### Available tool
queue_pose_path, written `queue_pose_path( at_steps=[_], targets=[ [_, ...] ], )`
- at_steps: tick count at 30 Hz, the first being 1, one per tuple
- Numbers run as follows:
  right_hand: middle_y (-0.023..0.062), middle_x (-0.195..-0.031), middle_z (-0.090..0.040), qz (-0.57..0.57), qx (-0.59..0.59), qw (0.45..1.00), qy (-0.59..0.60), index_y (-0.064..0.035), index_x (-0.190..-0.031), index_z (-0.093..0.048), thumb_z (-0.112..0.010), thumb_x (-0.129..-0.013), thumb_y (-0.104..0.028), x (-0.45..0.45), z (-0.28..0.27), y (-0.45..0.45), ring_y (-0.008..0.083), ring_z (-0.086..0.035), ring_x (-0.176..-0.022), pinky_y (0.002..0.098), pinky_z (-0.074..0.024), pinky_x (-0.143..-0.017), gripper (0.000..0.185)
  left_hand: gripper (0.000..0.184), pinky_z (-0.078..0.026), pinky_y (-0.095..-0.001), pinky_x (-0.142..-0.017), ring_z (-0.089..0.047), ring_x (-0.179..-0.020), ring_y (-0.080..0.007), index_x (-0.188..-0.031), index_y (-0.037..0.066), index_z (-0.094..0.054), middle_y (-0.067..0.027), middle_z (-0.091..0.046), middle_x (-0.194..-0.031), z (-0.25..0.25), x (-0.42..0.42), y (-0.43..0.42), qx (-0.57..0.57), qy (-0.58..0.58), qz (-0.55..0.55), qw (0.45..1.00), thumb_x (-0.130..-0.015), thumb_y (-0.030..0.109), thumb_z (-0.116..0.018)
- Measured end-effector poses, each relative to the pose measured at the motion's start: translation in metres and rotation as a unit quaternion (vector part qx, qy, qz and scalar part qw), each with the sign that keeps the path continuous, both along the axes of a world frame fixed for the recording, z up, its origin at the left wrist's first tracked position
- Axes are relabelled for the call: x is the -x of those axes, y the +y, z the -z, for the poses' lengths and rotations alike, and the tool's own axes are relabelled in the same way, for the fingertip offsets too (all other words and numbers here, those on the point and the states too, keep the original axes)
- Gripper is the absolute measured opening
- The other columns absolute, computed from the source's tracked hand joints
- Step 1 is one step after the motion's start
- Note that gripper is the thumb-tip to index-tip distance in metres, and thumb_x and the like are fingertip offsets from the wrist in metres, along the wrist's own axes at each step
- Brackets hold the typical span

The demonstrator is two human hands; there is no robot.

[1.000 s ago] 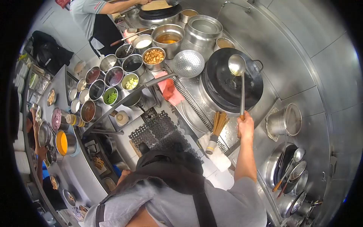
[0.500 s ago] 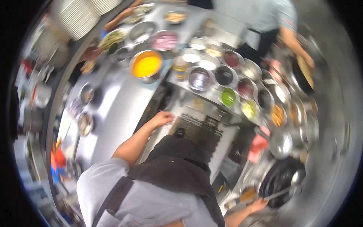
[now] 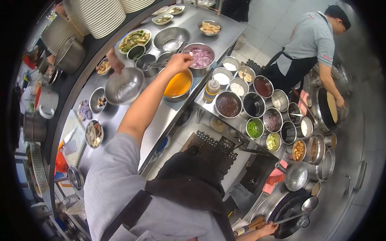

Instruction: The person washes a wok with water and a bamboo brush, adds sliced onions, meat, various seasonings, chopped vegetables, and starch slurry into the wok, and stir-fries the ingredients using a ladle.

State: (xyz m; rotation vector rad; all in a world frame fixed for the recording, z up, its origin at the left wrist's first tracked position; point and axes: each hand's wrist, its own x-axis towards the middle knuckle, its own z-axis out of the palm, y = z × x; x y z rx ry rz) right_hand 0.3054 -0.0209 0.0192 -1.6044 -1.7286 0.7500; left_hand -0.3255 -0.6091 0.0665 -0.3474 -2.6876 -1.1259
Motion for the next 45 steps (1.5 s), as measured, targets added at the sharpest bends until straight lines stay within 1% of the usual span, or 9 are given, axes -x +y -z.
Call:
queue_pose_path(
  at_steps=[5,7,12,15,23,30,35,41,45],
  targets=[
    [0.0068,-0.068,-0.052,0.027,-0.002,1.0,0.005,0.0034,-0.128,-0.041,-0.049,-0.073,0.002,-0.02,-0.019,-0.018,0.0144,-0.046,-0.047,0.0279,-0.0382,-0.042,0.056,0.028,-0.051,-0.0384,-0.082,-0.065,-0.089,-0.0299,-0.093,0.002,-0.069,-0.0152,-0.067,-0.097,0.06,0.106,0.037,0.357,-0.092,-0.028,0.929,-0.07,0.016,-0.06],
    [0.0058,-0.067,-0.051,0.033,-0.018,0.999,0.003,0.0031,-0.129,-0.039,-0.049,-0.074,0.003,-0.021,-0.037,-0.04,0.0127,-0.045,-0.046,0.0266,-0.0371,-0.041,0.056,0.034,-0.048,-0.0382,-0.089,-0.061,-0.101,-0.0319,-0.1,0.001,-0.066,-0.0185,-0.062,-0.11,0.089,0.131,0.041,0.383,-0.176,0.004,0.907,-0.069,0.015,-0.061],
    [0.0059,-0.069,-0.052,0.056,-0.017,0.998,0.018,0.0011,-0.127,-0.041,-0.049,-0.077,0.003,-0.024,-0.064,-0.073,0.0109,-0.045,-0.046,0.0252,-0.0365,-0.038,0.051,0.052,-0.048,-0.0377,-0.09,-0.058,-0.108,-0.0303,-0.114,0.004,-0.061,-0.0174,-0.058,-0.12,0.063,0.128,0.045,0.268,-0.383,0.045,0.883,-0.064,0.016,-0.06],
    [0.0052,-0.067,-0.051,0.071,-0.022,0.996,0.04,0.0003,-0.128,-0.04,-0.05,-0.077,0.002,-0.03,-0.051,-0.065,0.0108,-0.044,-0.044,0.0249,-0.0353,-0.036,0.053,0.049,-0.049,-0.0388,-0.088,-0.059,-0.106,-0.0295,-0.112,0.004,-0.062,-0.0172,-0.059,-0.117,0.103,0.135,0.04,0.295,-0.186,-0.003,0.937,-0.064,0.015,-0.058],
    [0.0051,-0.082,-0.055,0.081,0.003,0.996,0.048,-0.0057,-0.135,-0.036,-0.051,-0.082,0.002,-0.019,-0.052,-0.073,0.0093,-0.047,-0.05,0.0226,-0.0366,-0.038,0.056,0.045,-0.049,-0.04,-0.086,-0.06,-0.104,-0.0292,-0.11,0.002,-0.063,-0.0178,-0.06,-0.115,0.087,0.141,0.053,0.39,-0.353,0.095,0.845,-0.067,0.015,-0.059],
    [0.0036,-0.077,-0.054,0.061,-0.004,0.998,0.032,-0.0025,-0.132,-0.038,-0.05,-0.082,0.002,0.002,-0.049,-0.074,0.0089,-0.045,-0.048,0.0223,-0.0348,-0.037,0.052,0.057,-0.045,-0.0404,-0.094,-0.055,-0.112,-0.0314,-0.121,0.008,-0.056,-0.0177,-0.056,-0.121,0.101,0.136,0.046,0.355,-0.229,0.089,0.902,-0.065,0.013,-0.064],
    [0.0041,-0.075,-0.054,0.051,0.009,0.998,0.044,0.0,-0.132,-0.038,-0.051,-0.081,0.002,0.008,-0.054,-0.075,0.0091,-0.045,-0.048,0.0223,-0.0348,-0.038,0.052,0.058,-0.046,-0.0389,-0.093,-0.057,-0.108,-0.031,-0.122,0.014,-0.057,-0.0177,-0.058,-0.118,0.083,0.146,0.041,0.404,-0.209,0.111,0.883,-0.064,0.013,-0.066],
    [0.0037,-0.07,-0.052,0.036,0.0,0.999,0.037,0.0003,-0.132,-0.037,-0.052,-0.08,0.002,0.001,-0.047,-0.071,0.009,-0.045,-0.047,0.0223,-0.0358,-0.039,0.054,0.058,-0.049,-0.0369,-0.084,-0.063,-0.095,-0.0296,-0.116,0.009,-0.06,-0.0161,-0.065,-0.104,0.029,0.156,0.017,0.213,-0.25,0.055,0.943,-0.06,0.018,-0.073],
    [0.004,-0.069,-0.052,0.046,0.016,0.998,0.046,0.0004,-0.132,-0.038,-0.053,-0.08,0.002,-0.006,-0.039,-0.062,0.0095,-0.046,-0.047,0.0225,-0.0359,-0.039,0.055,0.042,-0.051,-0.0382,-0.072,-0.063,-0.083,-0.0235,-0.114,0.005,-0.06,-0.0127,-0.067,-0.095,0.057,0.166,0.007,0.093,-0.207,0.053,0.972,-0.075,0.019,-0.069]
  ],
)
